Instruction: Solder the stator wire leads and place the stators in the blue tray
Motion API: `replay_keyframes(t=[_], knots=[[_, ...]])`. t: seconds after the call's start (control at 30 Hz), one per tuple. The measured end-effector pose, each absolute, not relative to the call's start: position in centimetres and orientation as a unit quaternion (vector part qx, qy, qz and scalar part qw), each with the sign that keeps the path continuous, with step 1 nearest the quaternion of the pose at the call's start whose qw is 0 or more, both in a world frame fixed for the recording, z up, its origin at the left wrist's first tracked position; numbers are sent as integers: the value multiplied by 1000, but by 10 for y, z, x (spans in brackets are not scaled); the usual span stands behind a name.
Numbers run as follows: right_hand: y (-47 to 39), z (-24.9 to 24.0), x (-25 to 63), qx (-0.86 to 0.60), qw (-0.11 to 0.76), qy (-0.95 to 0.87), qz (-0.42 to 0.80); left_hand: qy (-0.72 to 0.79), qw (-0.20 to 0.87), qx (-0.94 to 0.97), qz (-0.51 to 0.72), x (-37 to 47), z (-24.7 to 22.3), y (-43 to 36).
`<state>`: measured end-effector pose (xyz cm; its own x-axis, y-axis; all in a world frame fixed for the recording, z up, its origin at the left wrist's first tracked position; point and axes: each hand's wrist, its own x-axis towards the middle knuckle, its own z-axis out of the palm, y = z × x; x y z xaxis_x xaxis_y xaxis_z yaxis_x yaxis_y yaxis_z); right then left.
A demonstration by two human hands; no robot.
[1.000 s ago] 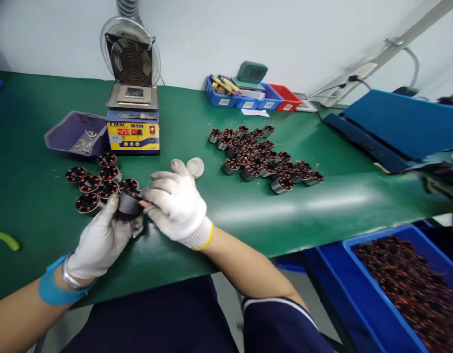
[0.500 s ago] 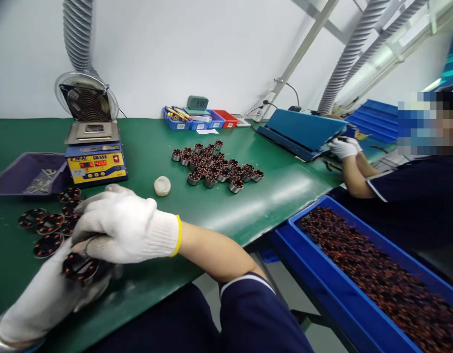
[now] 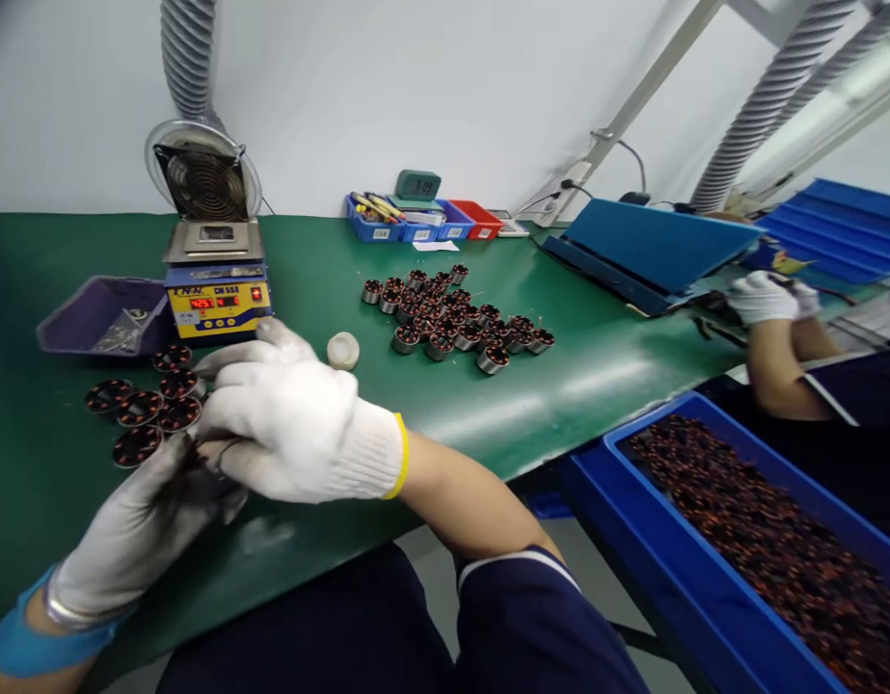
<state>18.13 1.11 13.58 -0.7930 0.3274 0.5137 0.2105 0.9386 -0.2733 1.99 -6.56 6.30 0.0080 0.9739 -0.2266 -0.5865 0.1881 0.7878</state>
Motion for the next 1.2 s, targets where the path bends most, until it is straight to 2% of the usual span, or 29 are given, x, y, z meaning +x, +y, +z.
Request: replay_keyframes(t=[0.07,0.17,0.27,0.33,0.43,0.5,0.7,0.83,1.07,1.2], knots=[[11,122,185,-180,341,-905,179,442,567,299,627,22,62,-67],[20,98,193,-262,420,-785,372,522,356,377,677,22,55,-64],[34,78,201,-314,505,-655,465,552,309,385,672,21,49,-59],[35,68,201,-314,506,-684,421,551,348,384,654,21,48,-56],[25,54,192,-248,419,-826,284,549,408,396,613,23,49,-55],[16,44,184,-190,392,-873,222,553,419,411,592,27,49,-55],[17,30,182,-161,432,-878,131,552,331,486,591,29,41,-58],[21,38,191,-196,389,-893,112,613,249,531,529,18,43,-59],[22,47,197,-239,371,-889,122,567,425,460,535,14,55,-54],[22,49,198,-238,328,-907,115,591,380,508,499,19,52,-58]])
